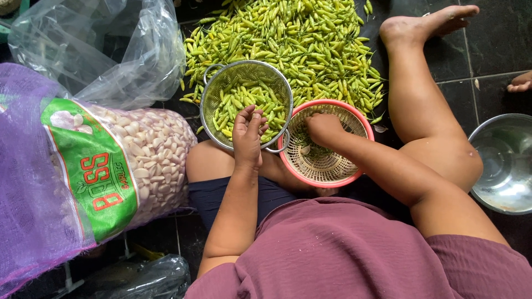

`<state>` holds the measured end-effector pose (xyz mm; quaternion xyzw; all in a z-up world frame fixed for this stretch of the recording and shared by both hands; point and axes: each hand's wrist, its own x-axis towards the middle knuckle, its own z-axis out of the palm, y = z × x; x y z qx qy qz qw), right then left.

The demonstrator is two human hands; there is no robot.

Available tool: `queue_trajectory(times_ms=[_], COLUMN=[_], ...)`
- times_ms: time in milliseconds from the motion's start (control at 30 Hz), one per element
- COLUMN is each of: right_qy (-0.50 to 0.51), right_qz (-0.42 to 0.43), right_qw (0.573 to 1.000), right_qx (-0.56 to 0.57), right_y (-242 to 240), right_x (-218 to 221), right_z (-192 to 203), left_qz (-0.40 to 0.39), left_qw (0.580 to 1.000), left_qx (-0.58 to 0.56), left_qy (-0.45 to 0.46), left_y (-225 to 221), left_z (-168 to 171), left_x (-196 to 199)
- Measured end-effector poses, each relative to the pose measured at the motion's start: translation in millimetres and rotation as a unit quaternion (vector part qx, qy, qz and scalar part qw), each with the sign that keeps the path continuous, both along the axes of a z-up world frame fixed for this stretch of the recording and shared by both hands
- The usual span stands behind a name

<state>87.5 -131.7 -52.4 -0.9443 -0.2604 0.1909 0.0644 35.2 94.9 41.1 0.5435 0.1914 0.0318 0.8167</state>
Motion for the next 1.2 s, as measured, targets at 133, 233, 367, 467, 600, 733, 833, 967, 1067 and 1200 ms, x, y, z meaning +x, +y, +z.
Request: queue_trajectory(times_ms=[133,233,367,467,600,733,833,967,1067,1200], right_qy=[0.003,0.101,0.206,0.229,0.337,0.287,0.080,-0.115,-0.196,-0.089], right_qz=[0.001,-0.088,-0.154,-0.197,-0.230,-0.179,-0.183,-0.131,-0.114,-0.214], right_qw=[1.000,0.990,0.960,0.934,0.757,0.756,0.878,0.972,0.970,0.948], right_qx=[0.002,0.033,0.109,0.189,0.511,0.560,0.435,0.154,0.090,0.216], right_y=[-1,-14,-41,-38,-9,2,-6,-19,-23,-33], right_x=[8,3,20,15,20,70,129,180,184,168], right_z=[-1,-5,53,105,162,134,58,-22,-50,-22], left_qz=[0.009,-0.001,0.026,0.043,0.093,0.128,0.148,0.070,-0.011,-0.090], left_qw=[0.998,0.994,0.980,0.969,0.942,0.910,0.879,0.890,0.891,0.923], left_qx=[0.053,0.106,0.183,0.228,0.287,0.330,0.376,0.356,0.346,0.290], left_qy=[-0.012,-0.033,-0.073,-0.090,-0.149,-0.217,-0.255,-0.276,-0.295,-0.235], left_y=[8,11,0,-3,-8,-10,-18,-45,-52,-53], left_z=[-8,-15,-6,7,21,39,35,34,41,28], left_x=[4,-5,4,-1,-3,-4,-6,-11,-15,-10])
